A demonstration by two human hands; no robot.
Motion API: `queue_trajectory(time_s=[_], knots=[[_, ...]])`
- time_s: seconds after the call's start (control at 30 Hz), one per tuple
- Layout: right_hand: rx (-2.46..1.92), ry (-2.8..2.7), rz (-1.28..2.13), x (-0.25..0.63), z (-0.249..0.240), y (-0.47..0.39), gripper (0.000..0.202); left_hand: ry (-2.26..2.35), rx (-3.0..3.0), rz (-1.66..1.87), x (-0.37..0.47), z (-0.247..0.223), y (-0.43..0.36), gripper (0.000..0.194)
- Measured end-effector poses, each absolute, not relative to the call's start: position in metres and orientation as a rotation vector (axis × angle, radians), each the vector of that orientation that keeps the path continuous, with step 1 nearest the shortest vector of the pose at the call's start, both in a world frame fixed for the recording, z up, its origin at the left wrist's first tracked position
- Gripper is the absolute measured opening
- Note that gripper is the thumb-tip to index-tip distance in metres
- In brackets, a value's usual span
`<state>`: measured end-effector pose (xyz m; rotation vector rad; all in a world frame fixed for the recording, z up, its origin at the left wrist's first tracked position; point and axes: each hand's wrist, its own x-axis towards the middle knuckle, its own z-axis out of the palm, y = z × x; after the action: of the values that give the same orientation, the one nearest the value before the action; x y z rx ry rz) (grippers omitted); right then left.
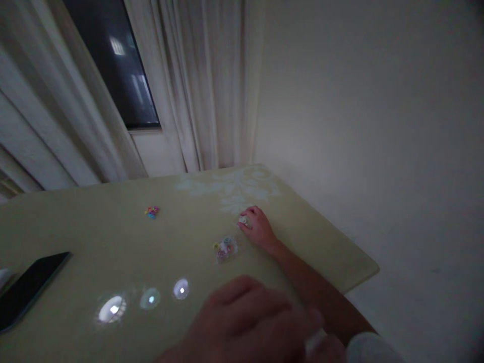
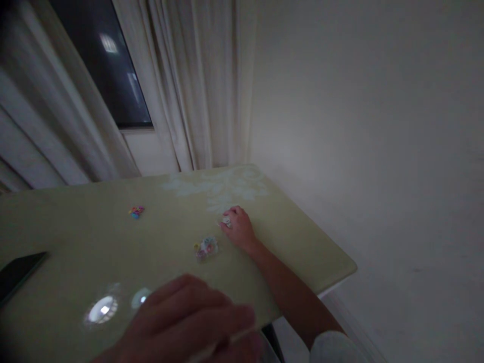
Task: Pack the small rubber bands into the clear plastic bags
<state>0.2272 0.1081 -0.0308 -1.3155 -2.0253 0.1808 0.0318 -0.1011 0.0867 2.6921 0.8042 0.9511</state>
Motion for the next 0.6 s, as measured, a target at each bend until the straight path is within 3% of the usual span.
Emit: queue_trajectory(time_s=[0.1,0.2,0.33,0.4,0.5,0.6], knots=[[-1.460,-2.065,0.153,0.231,-0.035,0.111,0.039,0.860,2.631,1.095,0.039,0.078,-0.043,0.018],[-1.537,-2.110,0.204,0.232,-0.037,0.114,0.035,1.238,2.464,1.049,0.019,0.034,0.007,0.014],[-1.528,-2.118,0.247,0.233,-0.036,0.118,0.025,1.458,2.363,0.827,-0.012,-0.020,0.028,0.073],[-1.516,-2.115,0.249,0.233,-0.035,0.119,0.026,1.420,2.307,0.765,-0.019,-0.031,0.027,0.077],[-1.461,-2.120,0.289,0.232,-0.033,0.118,0.031,1.353,2.109,0.819,-0.021,-0.035,0.031,0.067],[-1.205,-2.121,0.512,0.229,-0.031,0.112,0.037,1.309,1.858,0.902,-0.022,-0.039,0.040,0.071]])
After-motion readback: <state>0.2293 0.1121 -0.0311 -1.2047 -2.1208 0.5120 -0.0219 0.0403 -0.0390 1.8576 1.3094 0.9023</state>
